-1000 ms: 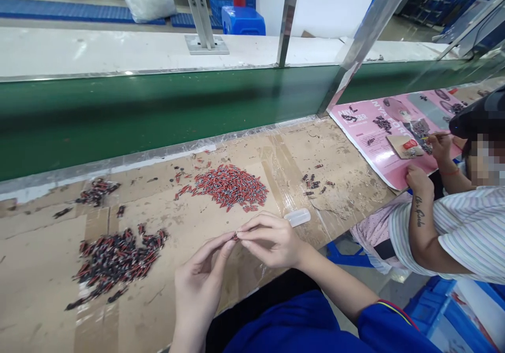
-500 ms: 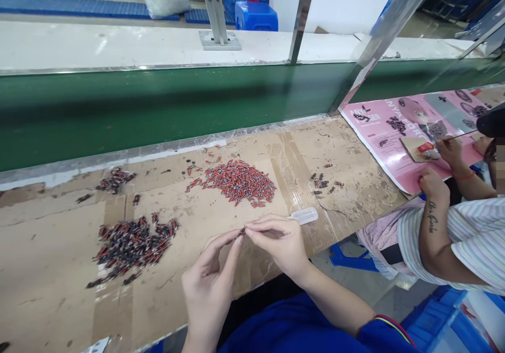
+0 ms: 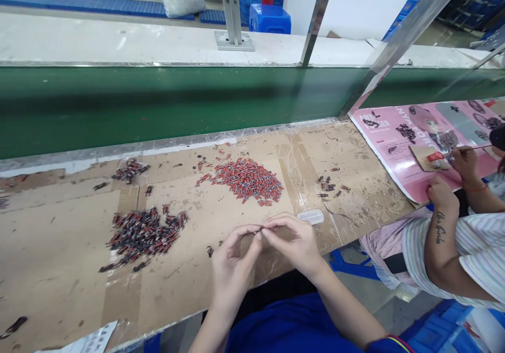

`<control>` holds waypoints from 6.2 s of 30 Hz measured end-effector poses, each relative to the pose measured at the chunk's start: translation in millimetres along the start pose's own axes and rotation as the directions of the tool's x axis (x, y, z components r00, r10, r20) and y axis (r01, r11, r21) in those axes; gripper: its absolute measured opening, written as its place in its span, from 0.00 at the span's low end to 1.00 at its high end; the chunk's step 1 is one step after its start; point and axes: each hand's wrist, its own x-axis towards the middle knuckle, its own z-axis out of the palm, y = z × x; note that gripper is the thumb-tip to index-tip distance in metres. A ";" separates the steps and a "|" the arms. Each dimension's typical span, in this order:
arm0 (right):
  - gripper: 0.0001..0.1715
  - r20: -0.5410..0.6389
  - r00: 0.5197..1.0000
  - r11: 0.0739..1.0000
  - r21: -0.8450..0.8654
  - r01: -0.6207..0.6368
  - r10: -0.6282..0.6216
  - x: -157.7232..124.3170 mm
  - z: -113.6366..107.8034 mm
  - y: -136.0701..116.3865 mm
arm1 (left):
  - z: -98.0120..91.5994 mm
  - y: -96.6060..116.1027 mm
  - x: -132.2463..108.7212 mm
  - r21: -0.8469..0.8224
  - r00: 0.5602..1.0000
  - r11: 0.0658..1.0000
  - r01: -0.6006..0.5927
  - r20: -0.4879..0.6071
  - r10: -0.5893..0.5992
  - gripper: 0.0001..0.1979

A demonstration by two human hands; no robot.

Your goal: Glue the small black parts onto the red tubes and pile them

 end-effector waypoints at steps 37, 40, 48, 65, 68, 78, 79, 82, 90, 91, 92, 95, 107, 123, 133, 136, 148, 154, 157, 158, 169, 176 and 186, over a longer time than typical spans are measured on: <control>0.18 -0.175 0.893 0.880 0.328 -0.345 0.415 9.4 -25.7 31.9 | -62.0 -48.9 38.7 0.614 0.825 0.555 -0.561 0.363 0.433 0.15; 0.17 -0.196 0.856 0.825 0.434 -0.361 0.478 12.0 -20.5 32.9 | -70.7 -44.8 39.1 0.523 0.781 0.582 -0.623 0.466 0.416 0.23; 0.17 -0.173 0.867 0.827 0.431 -0.360 0.468 6.3 -13.2 35.3 | -72.2 -44.3 44.1 0.452 0.711 0.570 -0.686 0.582 0.394 0.21; 0.15 -0.245 0.898 0.930 0.132 -0.343 0.366 -3.0 16.2 41.3 | -60.7 -38.2 38.6 0.448 0.860 0.758 -0.473 0.424 0.286 0.08; 0.15 -0.221 0.906 0.932 0.131 -0.339 0.361 -2.9 16.9 41.2 | -60.3 -36.1 38.3 0.457 0.881 0.777 -0.433 0.396 0.259 0.07; 0.16 -0.225 0.910 0.937 0.091 -0.337 0.349 -3.6 18.0 42.3 | -58.4 -31.2 38.1 0.455 0.908 0.812 -0.366 0.366 0.204 0.07; 0.16 -0.230 0.907 0.935 0.098 -0.340 0.353 -3.8 18.0 42.6 | -58.4 -31.1 38.2 0.450 0.909 0.816 -0.363 0.364 0.204 0.07; 0.15 -0.245 0.894 0.927 0.133 -0.352 0.375 -3.9 17.7 43.3 | -58.3 -31.2 38.7 0.437 0.916 0.832 -0.343 0.352 0.193 0.07; 0.13 -0.223 0.889 0.913 0.191 -0.362 0.399 -2.8 16.9 42.1 | -57.1 -29.9 39.7 0.420 0.923 0.850 -0.320 0.341 0.179 0.06; 0.13 -0.214 0.892 0.912 0.188 -0.363 0.399 -2.8 17.2 42.0 | -57.0 -29.8 39.8 0.419 0.924 0.852 -0.315 0.340 0.175 0.06; 0.13 -0.207 0.893 0.913 0.185 -0.365 0.399 -2.8 17.4 42.0 | -56.9 -29.9 39.8 0.419 0.925 0.853 -0.310 0.339 0.170 0.06; 0.13 -0.198 0.897 0.915 0.169 -0.366 0.395 -3.0 18.0 42.3 | -56.9 -30.8 40.0 0.413 0.923 0.852 -0.322 0.338 0.185 0.06; 0.16 -0.207 0.891 0.912 0.170 -0.374 0.405 0.4 4.7 43.3 | -61.3 -38.5 39.3 0.445 0.905 0.816 -0.368 0.373 0.204 0.10; 0.08 0.325 0.943 0.633 -0.714 0.299 -0.078 53.9 12.7 21.5 | -69.9 -36.9 29.5 0.370 0.903 0.842 -0.393 0.328 0.277 0.11; 0.07 0.575 0.812 0.420 -0.763 0.491 0.097 90.7 32.3 28.8 | -76.0 -36.7 15.9 0.256 1.000 0.966 0.027 0.003 -0.029 0.18; 0.08 0.575 0.817 0.510 -0.715 0.478 0.040 83.7 30.1 28.5 | -69.4 -31.8 15.4 0.176 0.988 0.980 0.097 -0.134 -0.074 0.22; 0.07 0.414 0.904 0.924 -0.295 0.245 -0.107 47.3 32.9 15.5 | -49.4 -24.3 18.5 0.139 0.987 0.980 0.141 -0.102 -0.127 0.24; 0.06 0.391 0.920 0.959 -0.268 0.092 0.021 49.0 33.2 16.6 | -47.0 -25.5 19.7 0.143 0.988 0.979 0.146 -0.078 -0.136 0.22; 0.05 0.398 0.916 0.967 -0.248 0.053 0.052 48.5 34.5 17.7 | -48.5 -27.4 19.0 0.138 0.987 0.978 0.153 -0.061 -0.146 0.20; 0.05 0.399 0.915 0.969 -0.242 0.042 0.060 48.5 34.7 18.0 | -49.2 -28.3 18.6 0.141 0.987 0.977 0.157 -0.056 -0.150 0.20; 0.05 0.417 0.908 0.942 -0.281 0.184 -0.053 40.2 34.4 17.7 | -48.6 -22.5 18.4 0.121 0.986 0.978 0.169 -0.035 -0.166 0.18; 0.08 0.422 0.896 0.920 -0.281 0.273 -0.137 36.8 35.3 21.5 | -46.1 -16.2 19.1 0.042 0.984 0.983 0.176 0.000 -0.176 0.19; 0.15 0.507 0.825 0.895 0.203 -0.396 0.250 41.0 29.1 26.4 | -40.1 -8.9 18.1 0.012 0.989 0.989 0.146 -0.028 -0.146 0.16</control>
